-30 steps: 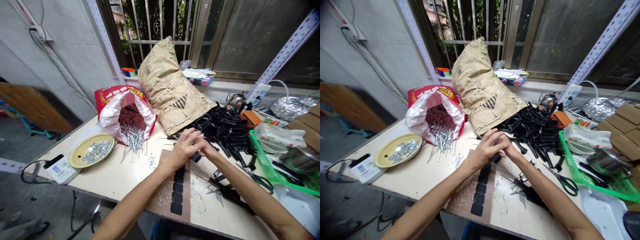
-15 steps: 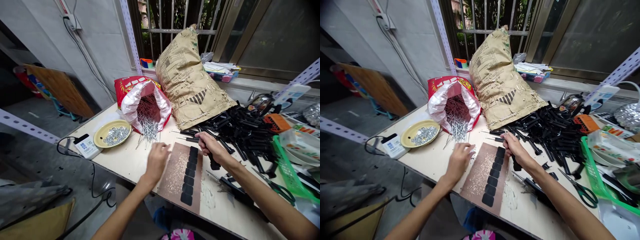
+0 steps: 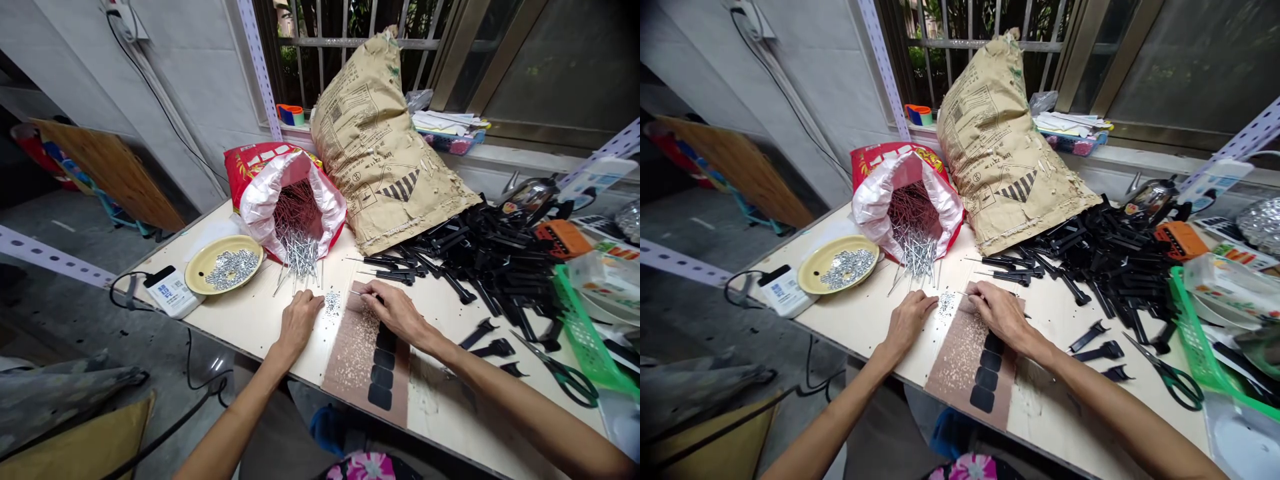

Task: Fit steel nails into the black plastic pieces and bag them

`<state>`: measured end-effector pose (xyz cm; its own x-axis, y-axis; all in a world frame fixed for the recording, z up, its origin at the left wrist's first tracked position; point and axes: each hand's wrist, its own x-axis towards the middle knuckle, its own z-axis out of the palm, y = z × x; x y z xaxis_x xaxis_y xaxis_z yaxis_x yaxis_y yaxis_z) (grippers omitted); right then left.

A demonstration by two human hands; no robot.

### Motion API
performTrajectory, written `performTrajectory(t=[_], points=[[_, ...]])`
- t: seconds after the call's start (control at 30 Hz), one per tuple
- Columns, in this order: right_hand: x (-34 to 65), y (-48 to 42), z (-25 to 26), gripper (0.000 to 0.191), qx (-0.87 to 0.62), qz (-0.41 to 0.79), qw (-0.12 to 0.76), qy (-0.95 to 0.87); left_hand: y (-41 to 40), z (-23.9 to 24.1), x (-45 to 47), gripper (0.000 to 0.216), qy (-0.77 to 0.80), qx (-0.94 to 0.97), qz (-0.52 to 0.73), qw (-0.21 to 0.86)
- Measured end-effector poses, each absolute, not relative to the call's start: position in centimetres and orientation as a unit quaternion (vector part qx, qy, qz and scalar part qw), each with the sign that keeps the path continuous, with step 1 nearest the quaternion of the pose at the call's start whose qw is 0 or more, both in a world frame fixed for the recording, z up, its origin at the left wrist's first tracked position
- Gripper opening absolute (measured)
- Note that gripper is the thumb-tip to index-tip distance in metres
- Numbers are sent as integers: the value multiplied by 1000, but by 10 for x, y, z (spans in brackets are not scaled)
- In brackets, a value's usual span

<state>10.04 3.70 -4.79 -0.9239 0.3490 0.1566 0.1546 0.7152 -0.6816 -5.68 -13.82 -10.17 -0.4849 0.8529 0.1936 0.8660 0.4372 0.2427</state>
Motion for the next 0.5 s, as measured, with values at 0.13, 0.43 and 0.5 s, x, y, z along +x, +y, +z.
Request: performTrajectory(t=[0.13, 0.43, 0.5], points=[[91, 30, -56, 14, -116, 347, 184, -912, -136, -100, -57, 19, -843, -488, -225, 1], [90, 7, -39, 21, -78, 286, 216, -930, -132, -67, -42, 33, -556, -80, -713, -420], [90, 4, -35, 21, -82, 266, 219, -935, -130, -61, -36, 34, -513, -68, -732, -444]])
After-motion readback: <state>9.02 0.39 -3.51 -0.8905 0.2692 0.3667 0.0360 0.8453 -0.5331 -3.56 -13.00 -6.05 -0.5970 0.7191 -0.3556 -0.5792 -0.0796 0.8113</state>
